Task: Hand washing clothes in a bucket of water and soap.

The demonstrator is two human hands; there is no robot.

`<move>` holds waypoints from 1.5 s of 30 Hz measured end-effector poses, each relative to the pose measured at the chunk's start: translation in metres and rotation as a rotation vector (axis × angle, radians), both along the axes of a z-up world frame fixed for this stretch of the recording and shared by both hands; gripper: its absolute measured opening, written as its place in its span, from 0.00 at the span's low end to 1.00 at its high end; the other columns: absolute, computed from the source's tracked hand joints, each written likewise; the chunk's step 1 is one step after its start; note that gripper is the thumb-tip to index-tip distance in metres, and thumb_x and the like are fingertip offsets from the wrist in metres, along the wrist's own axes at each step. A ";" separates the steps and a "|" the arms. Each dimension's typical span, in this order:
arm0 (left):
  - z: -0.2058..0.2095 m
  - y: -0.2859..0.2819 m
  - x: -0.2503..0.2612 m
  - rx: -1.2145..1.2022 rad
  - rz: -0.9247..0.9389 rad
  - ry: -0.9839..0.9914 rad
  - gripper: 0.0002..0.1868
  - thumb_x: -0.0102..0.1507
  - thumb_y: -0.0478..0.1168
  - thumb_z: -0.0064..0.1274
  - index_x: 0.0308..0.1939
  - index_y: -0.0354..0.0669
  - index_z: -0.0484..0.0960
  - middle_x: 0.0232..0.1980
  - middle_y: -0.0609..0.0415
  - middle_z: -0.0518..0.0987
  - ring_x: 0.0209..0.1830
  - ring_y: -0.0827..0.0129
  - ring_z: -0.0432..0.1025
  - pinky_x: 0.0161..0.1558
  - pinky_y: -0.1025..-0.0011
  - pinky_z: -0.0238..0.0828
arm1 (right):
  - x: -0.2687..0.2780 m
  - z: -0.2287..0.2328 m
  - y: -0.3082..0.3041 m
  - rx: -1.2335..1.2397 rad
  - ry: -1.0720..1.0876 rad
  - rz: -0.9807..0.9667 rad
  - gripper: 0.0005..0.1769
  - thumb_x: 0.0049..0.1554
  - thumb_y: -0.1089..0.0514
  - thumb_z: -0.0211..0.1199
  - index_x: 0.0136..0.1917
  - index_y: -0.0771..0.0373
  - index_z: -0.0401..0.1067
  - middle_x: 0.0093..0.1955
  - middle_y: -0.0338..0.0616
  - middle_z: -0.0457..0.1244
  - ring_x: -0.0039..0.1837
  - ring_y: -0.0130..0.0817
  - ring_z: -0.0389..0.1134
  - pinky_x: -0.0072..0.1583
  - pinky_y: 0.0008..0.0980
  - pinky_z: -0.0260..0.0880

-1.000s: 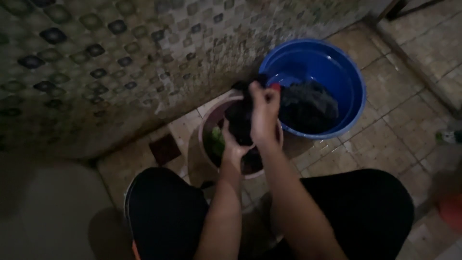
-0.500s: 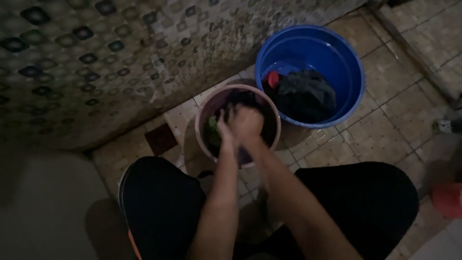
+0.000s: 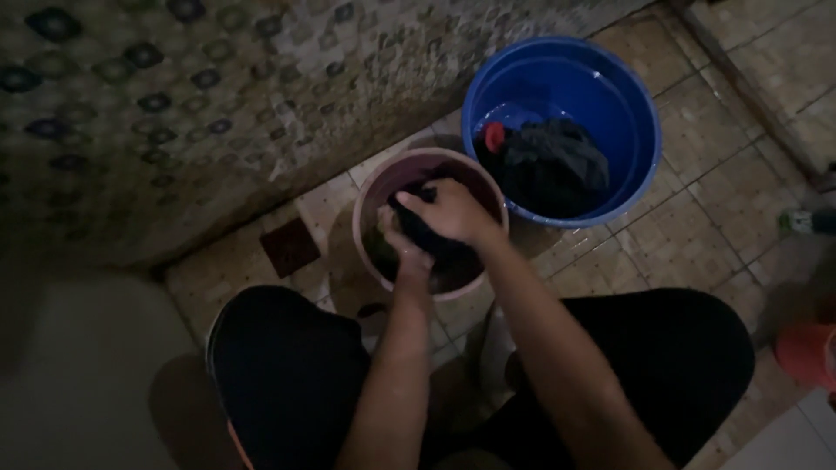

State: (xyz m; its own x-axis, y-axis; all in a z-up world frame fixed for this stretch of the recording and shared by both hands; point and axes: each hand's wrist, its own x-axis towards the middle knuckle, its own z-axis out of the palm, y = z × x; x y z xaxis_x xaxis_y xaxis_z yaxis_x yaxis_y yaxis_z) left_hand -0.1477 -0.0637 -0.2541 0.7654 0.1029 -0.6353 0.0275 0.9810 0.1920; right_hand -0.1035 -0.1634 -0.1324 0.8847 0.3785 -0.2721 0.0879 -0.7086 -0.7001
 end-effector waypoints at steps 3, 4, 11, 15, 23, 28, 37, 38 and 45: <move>-0.013 -0.001 -0.005 -0.060 -0.069 -0.160 0.44 0.60 0.74 0.37 0.66 0.47 0.74 0.63 0.45 0.75 0.57 0.49 0.72 0.54 0.54 0.72 | -0.026 0.057 0.021 0.108 -0.073 -0.180 0.49 0.52 0.28 0.70 0.62 0.78 0.71 0.58 0.68 0.67 0.62 0.57 0.69 0.61 0.44 0.68; -0.052 -0.001 -0.001 0.190 -0.183 -0.151 0.39 0.63 0.70 0.40 0.70 0.50 0.70 0.67 0.49 0.74 0.60 0.54 0.71 0.56 0.58 0.70 | -0.034 0.066 0.027 0.148 -0.041 -0.204 0.51 0.49 0.26 0.70 0.59 0.79 0.72 0.55 0.65 0.69 0.59 0.52 0.72 0.59 0.42 0.71; -0.039 0.004 -0.032 -0.595 -0.025 -0.663 0.35 0.66 0.58 0.50 0.73 0.44 0.69 0.67 0.52 0.74 0.64 0.63 0.69 0.64 0.63 0.69 | -0.102 0.013 0.043 -0.103 -0.055 -0.280 0.47 0.46 0.28 0.71 0.58 0.73 0.77 0.42 0.61 0.72 0.39 0.45 0.75 0.42 0.42 0.77; -0.093 0.003 -0.020 -0.011 -0.078 -0.504 0.29 0.73 0.51 0.50 0.73 0.40 0.70 0.69 0.52 0.73 0.66 0.64 0.69 0.67 0.69 0.67 | -0.085 0.008 0.040 -0.084 -0.094 -0.168 0.37 0.43 0.32 0.72 0.49 0.69 0.81 0.40 0.56 0.72 0.37 0.45 0.74 0.40 0.43 0.76; -0.110 -0.004 0.007 -0.114 -0.273 -0.082 0.35 0.70 0.62 0.32 0.69 0.42 0.72 0.65 0.46 0.74 0.61 0.53 0.70 0.61 0.58 0.70 | -0.009 -0.075 0.007 -0.216 -0.910 -0.497 0.19 0.68 0.44 0.55 0.46 0.60 0.74 0.54 0.65 0.69 0.56 0.63 0.70 0.60 0.54 0.71; -0.075 -0.002 0.004 -0.142 -0.319 -0.133 0.34 0.69 0.64 0.38 0.68 0.43 0.73 0.63 0.47 0.75 0.59 0.53 0.70 0.58 0.55 0.71 | -0.045 0.030 0.020 -0.070 -0.275 -0.157 0.37 0.57 0.33 0.58 0.63 0.67 0.73 0.52 0.67 0.68 0.55 0.63 0.69 0.56 0.53 0.69; -0.092 -0.036 0.013 -0.028 -0.122 -0.376 0.34 0.72 0.63 0.45 0.72 0.43 0.70 0.64 0.49 0.73 0.61 0.57 0.69 0.62 0.61 0.68 | -0.034 0.047 0.011 -0.110 -0.058 -0.329 0.30 0.58 0.39 0.61 0.52 0.72 0.76 0.45 0.65 0.70 0.46 0.55 0.74 0.51 0.46 0.73; -0.101 -0.035 0.012 0.023 -0.087 -0.525 0.33 0.71 0.62 0.42 0.73 0.46 0.68 0.68 0.51 0.73 0.65 0.59 0.69 0.66 0.64 0.67 | -0.039 0.065 0.018 -0.037 -0.006 -0.392 0.28 0.58 0.41 0.61 0.45 0.72 0.79 0.43 0.64 0.71 0.46 0.55 0.74 0.50 0.46 0.72; -0.033 -0.031 -0.012 -0.207 0.054 -0.350 0.32 0.75 0.62 0.39 0.75 0.48 0.69 0.68 0.53 0.73 0.64 0.61 0.68 0.66 0.65 0.65 | -0.055 0.067 0.030 0.136 0.186 -0.237 0.25 0.57 0.44 0.60 0.46 0.70 0.81 0.42 0.61 0.72 0.45 0.52 0.75 0.50 0.43 0.73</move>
